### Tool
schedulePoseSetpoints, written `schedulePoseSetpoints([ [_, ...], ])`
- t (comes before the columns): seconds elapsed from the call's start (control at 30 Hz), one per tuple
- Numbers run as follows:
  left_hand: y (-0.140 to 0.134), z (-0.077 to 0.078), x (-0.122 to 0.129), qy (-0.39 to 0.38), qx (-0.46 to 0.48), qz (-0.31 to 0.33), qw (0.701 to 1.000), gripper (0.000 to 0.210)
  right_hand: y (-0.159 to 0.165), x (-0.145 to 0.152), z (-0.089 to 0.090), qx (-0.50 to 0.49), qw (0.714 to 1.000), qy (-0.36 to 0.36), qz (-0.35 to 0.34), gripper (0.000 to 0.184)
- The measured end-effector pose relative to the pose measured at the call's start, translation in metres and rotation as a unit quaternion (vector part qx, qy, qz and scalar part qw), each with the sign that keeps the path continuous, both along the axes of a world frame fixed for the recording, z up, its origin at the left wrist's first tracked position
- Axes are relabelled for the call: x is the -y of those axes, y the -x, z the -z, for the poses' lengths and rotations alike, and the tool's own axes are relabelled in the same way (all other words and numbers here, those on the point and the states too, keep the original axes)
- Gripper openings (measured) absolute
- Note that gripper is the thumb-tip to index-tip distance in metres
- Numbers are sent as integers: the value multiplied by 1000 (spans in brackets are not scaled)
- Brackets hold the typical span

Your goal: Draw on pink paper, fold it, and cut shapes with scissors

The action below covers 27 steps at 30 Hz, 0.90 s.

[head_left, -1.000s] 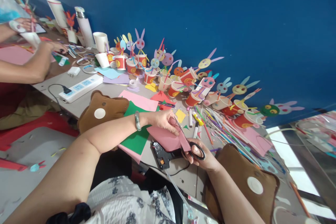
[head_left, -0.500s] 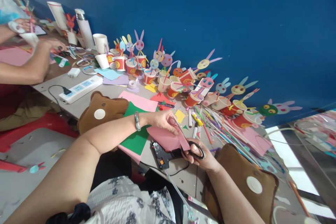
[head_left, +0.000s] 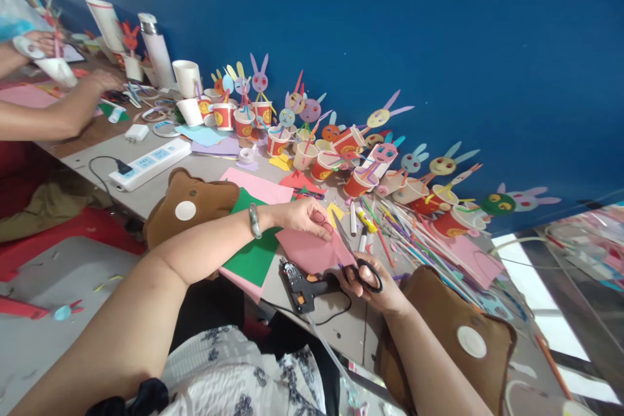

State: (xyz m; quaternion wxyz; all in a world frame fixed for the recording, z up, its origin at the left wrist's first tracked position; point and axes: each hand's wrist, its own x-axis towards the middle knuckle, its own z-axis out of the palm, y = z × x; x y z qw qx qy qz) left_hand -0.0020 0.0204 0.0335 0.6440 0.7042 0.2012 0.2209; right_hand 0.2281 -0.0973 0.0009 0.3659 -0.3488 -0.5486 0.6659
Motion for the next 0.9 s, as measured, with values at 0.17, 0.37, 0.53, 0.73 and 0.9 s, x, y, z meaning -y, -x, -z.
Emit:
schedulePoseSetpoints([
  [0.17,-1,3,-5,-10,19,-94,995,47,-1,-10,2,3,980,-67,186,46],
  [0.37,-6,1,4,18,57,-130,990,52,-2,-18,7,39,933,-72,350,33],
  [0.53,-9,5,7,8,66,-128,989,53,1,-15,10,61,944,-59,319,33],
  [0.73,-12,14,4,-18,48,-127,991,52,3,-11,9,66,947,-52,310,34],
  [0.9,-12,15,-1,-37,60,-142,987,50,-7,-17,8,93,917,-79,380,32],
])
